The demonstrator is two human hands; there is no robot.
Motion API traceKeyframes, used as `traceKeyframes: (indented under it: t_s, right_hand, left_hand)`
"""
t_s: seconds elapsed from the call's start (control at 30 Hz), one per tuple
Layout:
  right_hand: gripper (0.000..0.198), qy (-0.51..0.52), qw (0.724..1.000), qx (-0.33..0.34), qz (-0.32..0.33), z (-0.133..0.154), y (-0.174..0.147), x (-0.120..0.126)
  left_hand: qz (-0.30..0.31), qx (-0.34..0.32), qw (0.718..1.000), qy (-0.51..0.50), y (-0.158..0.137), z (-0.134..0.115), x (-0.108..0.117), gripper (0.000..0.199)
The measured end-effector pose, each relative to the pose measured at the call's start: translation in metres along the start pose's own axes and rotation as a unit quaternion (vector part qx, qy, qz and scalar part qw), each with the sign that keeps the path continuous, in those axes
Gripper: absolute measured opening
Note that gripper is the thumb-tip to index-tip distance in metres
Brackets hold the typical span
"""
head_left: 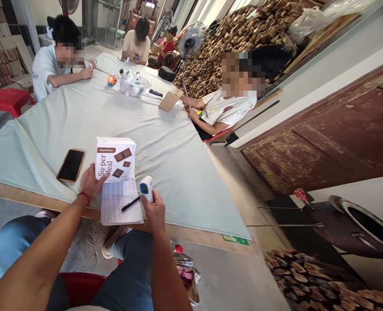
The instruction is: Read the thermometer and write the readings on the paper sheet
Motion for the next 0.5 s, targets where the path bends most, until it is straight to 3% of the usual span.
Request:
traceKeyframes:
  t_s: [0.1, 0.23, 0.3, 0.37, 0.43, 0.5]
  right_hand:
    - [0.048, -0.213, 0.976, -0.051, -0.013, -0.037, 0.028, 0.034]
    - [0.048, -0.316, 0.944, -0.094, -0.012, -0.055, 0.037, 0.049]
    - [0.057, -0.269, 0.961, -0.047, -0.053, -0.03, 0.024, 0.052]
    - [0.076, -0.134, 0.986, 0.064, -0.082, 0.019, -0.004, 0.054]
    - [0.087, 0.034, 0.982, 0.169, -0.073, 0.074, -0.049, 0.065]
    - [0.095, 0.139, 0.965, 0.219, -0.028, 0.115, -0.098, 0.079]
  left_hand:
    - [0.006, 0.001, 1.0, 0.0, 0.0, -0.001, 0.0, 0.063]
    - [0.001, 0.004, 1.0, 0.0, 0.0, -0.001, 0.001, 0.064]
    - [0.0, 0.004, 1.0, 0.0, 0.0, -0.002, 0.001, 0.064]
    - [0.0, 0.003, 1.0, 0.0, 0.0, -0.002, 0.001, 0.063]
    - [-0.002, 0.002, 1.0, -0.001, 0.0, -0.003, 0.002, 0.061]
    - [-0.003, -0.003, 1.0, -0.003, 0.001, -0.004, 0.002, 0.059]
Point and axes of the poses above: each hand's wrist, its own y-axis towards the middle knuckle, its own x-axis out of the back of the hand, z = x × y, the point moved 9 cm from there along y, towards the middle knuckle, and after that the axes turned 13 degrees about -y, right-handed, at the moved point
